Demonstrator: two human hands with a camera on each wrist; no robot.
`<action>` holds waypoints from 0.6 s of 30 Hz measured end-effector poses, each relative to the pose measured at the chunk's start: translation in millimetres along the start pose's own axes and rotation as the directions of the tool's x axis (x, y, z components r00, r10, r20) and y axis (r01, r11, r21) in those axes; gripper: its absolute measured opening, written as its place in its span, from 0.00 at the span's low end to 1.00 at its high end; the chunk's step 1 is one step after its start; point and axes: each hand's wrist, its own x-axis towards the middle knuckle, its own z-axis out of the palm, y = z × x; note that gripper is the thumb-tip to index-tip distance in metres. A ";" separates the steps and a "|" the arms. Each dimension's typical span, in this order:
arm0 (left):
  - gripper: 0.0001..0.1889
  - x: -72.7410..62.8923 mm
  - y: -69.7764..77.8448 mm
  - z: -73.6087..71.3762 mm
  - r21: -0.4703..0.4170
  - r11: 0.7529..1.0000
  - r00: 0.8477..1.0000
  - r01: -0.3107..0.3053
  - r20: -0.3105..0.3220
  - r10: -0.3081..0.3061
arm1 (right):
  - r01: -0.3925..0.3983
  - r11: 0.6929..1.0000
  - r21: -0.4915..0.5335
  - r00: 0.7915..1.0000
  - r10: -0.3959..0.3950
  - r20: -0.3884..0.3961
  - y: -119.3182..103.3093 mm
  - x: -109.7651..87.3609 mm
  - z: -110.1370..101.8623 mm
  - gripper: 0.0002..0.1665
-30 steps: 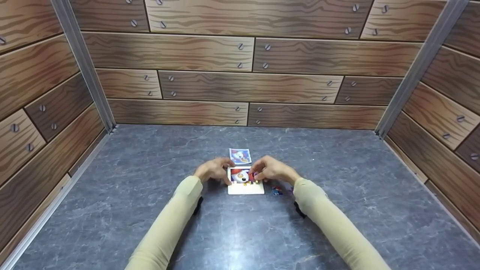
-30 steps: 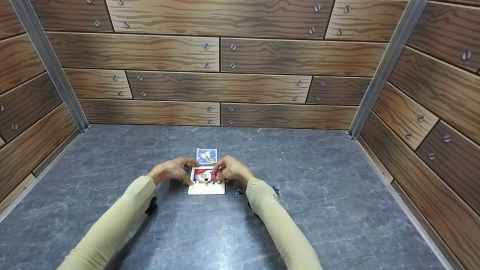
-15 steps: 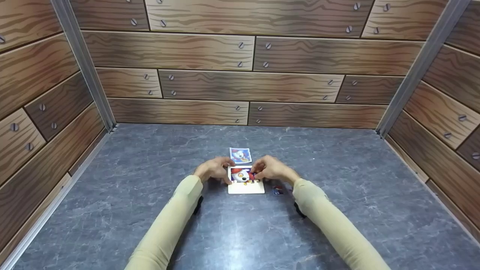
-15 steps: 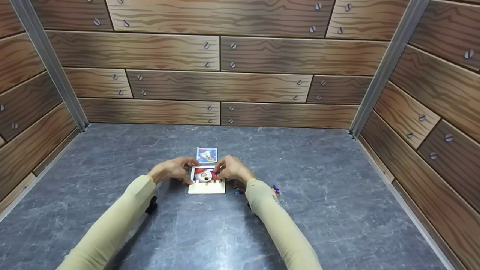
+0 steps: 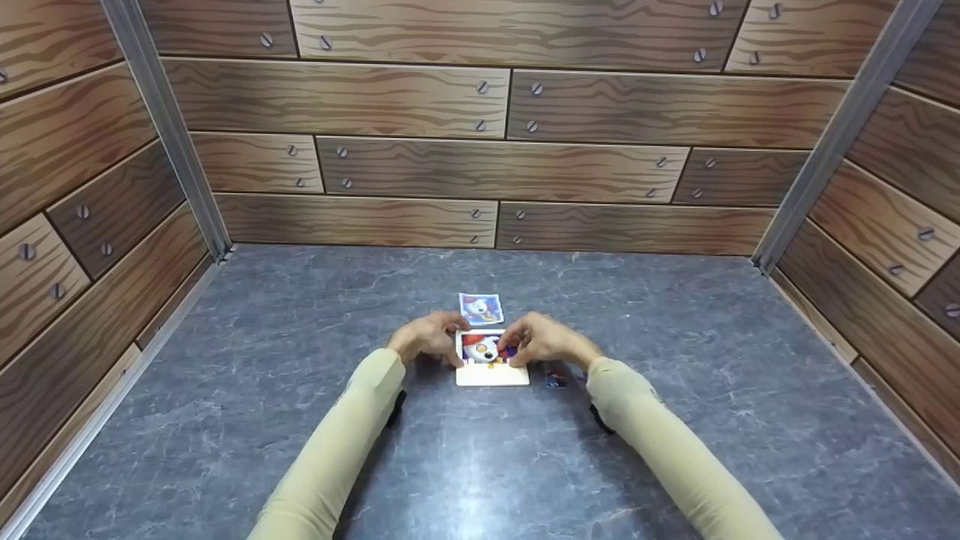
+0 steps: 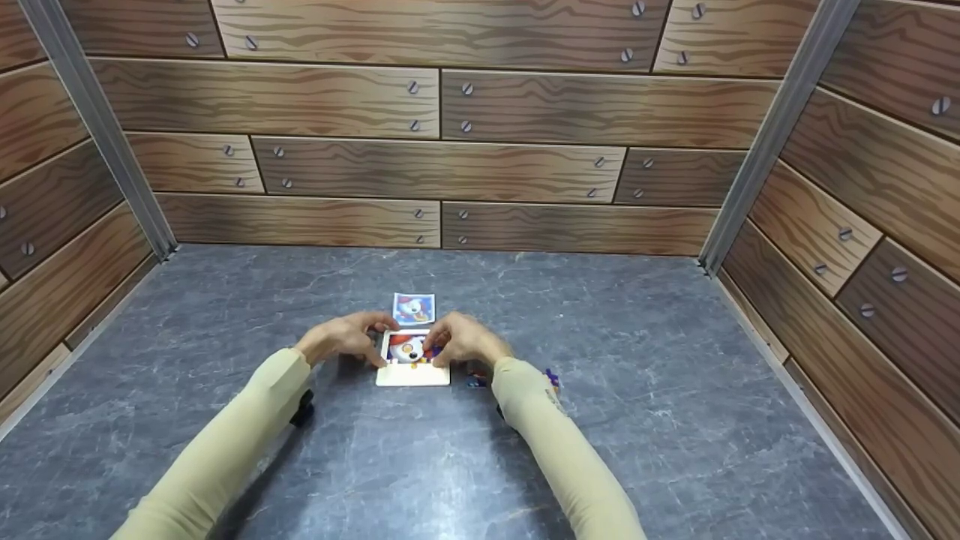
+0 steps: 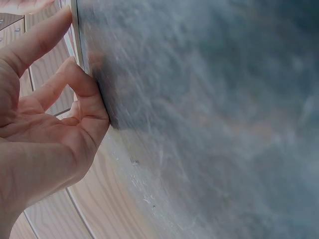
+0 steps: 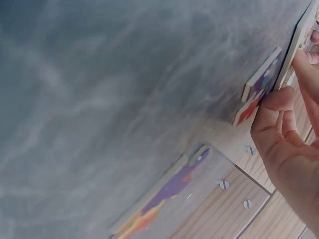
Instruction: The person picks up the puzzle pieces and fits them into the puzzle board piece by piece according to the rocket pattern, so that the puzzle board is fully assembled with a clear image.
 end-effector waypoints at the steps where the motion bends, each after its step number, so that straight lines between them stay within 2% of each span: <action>1: 0.33 0.3 -0.3 0.0 0.001 1.000 1.000 0.000 0.000 0.000 | 0.001 1.000 -0.009 1.000 -0.001 -0.004 0.0 0.3 0.3 0.18; 8: 0.33 2.4 -0.1 -0.2 0.022 1.000 1.000 0.010 -0.016 -0.010 | -0.024 0.999 -0.035 1.000 0.023 -0.017 -0.8 0.9 0.1 0.16; 13: 0.34 2.1 -0.4 0.2 -0.002 1.000 1.000 -0.008 -0.018 0.008 | -0.030 0.999 -0.043 0.999 0.030 -0.017 -0.8 1.4 0.1 0.16; 18: 0.34 0.6 -1.8 1.4 0.003 1.000 0.999 -0.030 -0.023 0.030 | -0.012 1.000 -0.002 1.000 0.012 0.001 1.3 0.0 -1.0 0.18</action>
